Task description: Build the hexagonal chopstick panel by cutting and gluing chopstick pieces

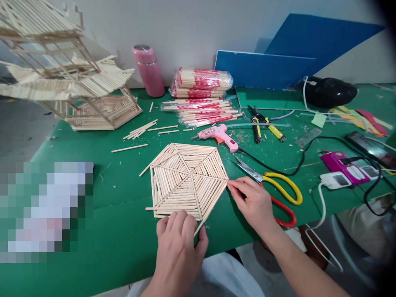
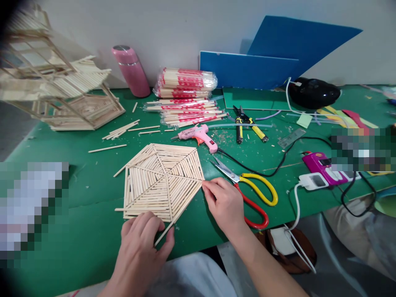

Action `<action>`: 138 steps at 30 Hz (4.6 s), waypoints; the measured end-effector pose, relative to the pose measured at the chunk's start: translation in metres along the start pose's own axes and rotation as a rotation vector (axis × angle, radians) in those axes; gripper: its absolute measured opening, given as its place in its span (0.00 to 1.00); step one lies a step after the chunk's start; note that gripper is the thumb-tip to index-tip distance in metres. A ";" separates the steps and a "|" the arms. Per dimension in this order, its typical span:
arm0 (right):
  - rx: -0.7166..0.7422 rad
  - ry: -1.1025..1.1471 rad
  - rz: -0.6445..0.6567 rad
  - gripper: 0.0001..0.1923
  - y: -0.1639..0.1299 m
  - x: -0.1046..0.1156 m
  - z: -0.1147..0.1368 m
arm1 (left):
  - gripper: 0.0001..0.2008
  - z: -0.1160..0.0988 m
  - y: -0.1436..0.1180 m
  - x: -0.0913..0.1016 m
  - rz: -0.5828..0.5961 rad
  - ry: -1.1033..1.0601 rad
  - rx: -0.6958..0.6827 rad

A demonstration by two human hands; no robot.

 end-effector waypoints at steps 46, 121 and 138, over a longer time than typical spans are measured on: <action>0.001 0.010 -0.006 0.10 -0.002 0.000 -0.001 | 0.10 -0.007 0.008 -0.008 0.182 0.028 0.013; -0.109 -0.431 0.127 0.08 -0.007 0.057 -0.088 | 0.06 0.043 0.100 0.014 0.040 -0.917 0.506; -0.815 0.365 0.185 0.19 -0.019 0.091 -0.040 | 0.08 0.060 0.097 -0.012 -0.037 -1.048 0.695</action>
Point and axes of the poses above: each hand's wrist, its own y-axis towards the middle knuckle, its own x-axis out of the back of the hand, z = x × y, the point moved 5 cm from there along y, towards the middle knuckle, and after that the axes turned 13 degrees about -z, right-handed, at the moved point
